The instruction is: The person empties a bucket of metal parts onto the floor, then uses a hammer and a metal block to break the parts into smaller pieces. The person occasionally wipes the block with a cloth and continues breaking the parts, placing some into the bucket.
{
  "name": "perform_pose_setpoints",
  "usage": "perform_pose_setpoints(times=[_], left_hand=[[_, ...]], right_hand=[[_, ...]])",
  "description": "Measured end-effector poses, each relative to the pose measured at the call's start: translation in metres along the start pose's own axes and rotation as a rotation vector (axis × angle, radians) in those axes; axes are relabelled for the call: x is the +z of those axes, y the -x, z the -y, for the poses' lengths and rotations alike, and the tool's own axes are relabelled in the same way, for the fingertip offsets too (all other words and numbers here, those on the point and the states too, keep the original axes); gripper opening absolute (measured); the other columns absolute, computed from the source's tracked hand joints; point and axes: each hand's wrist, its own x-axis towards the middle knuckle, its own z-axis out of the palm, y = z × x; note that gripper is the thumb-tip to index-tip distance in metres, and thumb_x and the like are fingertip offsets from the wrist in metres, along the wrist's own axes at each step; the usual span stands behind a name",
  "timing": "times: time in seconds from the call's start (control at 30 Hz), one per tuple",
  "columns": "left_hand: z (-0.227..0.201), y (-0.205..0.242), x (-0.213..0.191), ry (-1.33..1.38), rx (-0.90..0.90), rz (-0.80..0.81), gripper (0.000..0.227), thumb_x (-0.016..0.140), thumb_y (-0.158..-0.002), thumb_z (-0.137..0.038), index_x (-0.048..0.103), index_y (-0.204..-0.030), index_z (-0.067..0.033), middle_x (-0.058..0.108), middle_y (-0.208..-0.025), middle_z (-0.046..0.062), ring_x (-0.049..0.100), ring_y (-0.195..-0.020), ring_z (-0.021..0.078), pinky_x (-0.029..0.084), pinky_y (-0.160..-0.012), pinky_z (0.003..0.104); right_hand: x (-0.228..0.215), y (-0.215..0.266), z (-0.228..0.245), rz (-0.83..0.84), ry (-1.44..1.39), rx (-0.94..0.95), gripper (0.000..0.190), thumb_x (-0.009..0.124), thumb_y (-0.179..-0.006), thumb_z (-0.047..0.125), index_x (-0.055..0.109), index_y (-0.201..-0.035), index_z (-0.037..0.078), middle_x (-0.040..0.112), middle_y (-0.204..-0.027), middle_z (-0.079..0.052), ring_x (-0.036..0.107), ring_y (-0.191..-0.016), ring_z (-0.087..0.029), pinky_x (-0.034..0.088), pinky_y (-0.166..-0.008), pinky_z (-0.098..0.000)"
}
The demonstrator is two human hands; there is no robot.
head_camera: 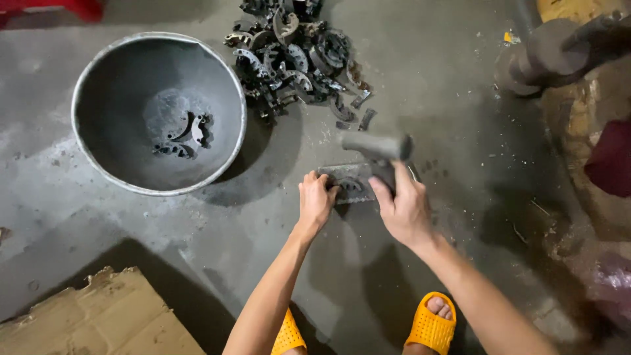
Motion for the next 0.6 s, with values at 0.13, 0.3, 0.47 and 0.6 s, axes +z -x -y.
perform_pose_setpoints(times=[0.13, 0.3, 0.47, 0.6], left_hand=[[0.009, -0.004, 0.007, -0.002, 0.041, -0.026, 0.029, 0.081, -0.081, -0.034, 0.069, -0.090, -0.0093, 0.057, -0.092, 0.010, 0.061, -0.090, 0.0334, 0.051, -0.079, 0.046], [0.004, 0.012, 0.002, 0.029, -0.004, -0.038, 0.030, 0.078, -0.083, -0.034, 0.064, -0.089, -0.0084, 0.054, -0.093, 0.010, 0.059, -0.094, 0.0347, 0.050, -0.082, 0.047], [0.011, 0.015, 0.004, 0.065, -0.012, -0.053, 0.031, 0.080, -0.082, -0.035, 0.064, -0.088, -0.0095, 0.055, -0.092, 0.011, 0.060, -0.093, 0.0348, 0.051, -0.080, 0.048], [-0.005, 0.018, -0.017, 0.029, 0.028, -0.054, 0.024, 0.078, -0.084, -0.031, 0.063, -0.089, -0.0124, 0.057, -0.095, 0.008, 0.060, -0.093, 0.0316, 0.051, -0.080, 0.047]], right_hand=[[0.066, 0.033, -0.125, 0.053, 0.047, -0.009, 0.023, 0.068, -0.098, 0.024, 0.060, -0.084, 0.008, 0.065, -0.059, -0.013, 0.067, -0.053, -0.033, 0.050, -0.042, -0.0412], [0.004, 0.000, -0.015, 0.117, 0.056, 0.105, 0.031, 0.068, -0.096, 0.031, 0.061, -0.089, 0.001, 0.064, -0.062, -0.023, 0.069, -0.061, -0.042, 0.048, -0.049, -0.0475], [0.028, 0.033, -0.067, -0.085, -0.013, -0.012, 0.031, 0.067, -0.100, 0.028, 0.056, -0.084, 0.004, 0.053, -0.057, -0.019, 0.059, -0.051, -0.039, 0.046, -0.047, -0.0409], [0.050, 0.049, -0.108, 0.115, 0.057, 0.173, 0.026, 0.070, -0.096, 0.034, 0.067, -0.098, 0.008, 0.070, -0.071, -0.021, 0.072, -0.073, -0.042, 0.052, -0.056, -0.0503]])
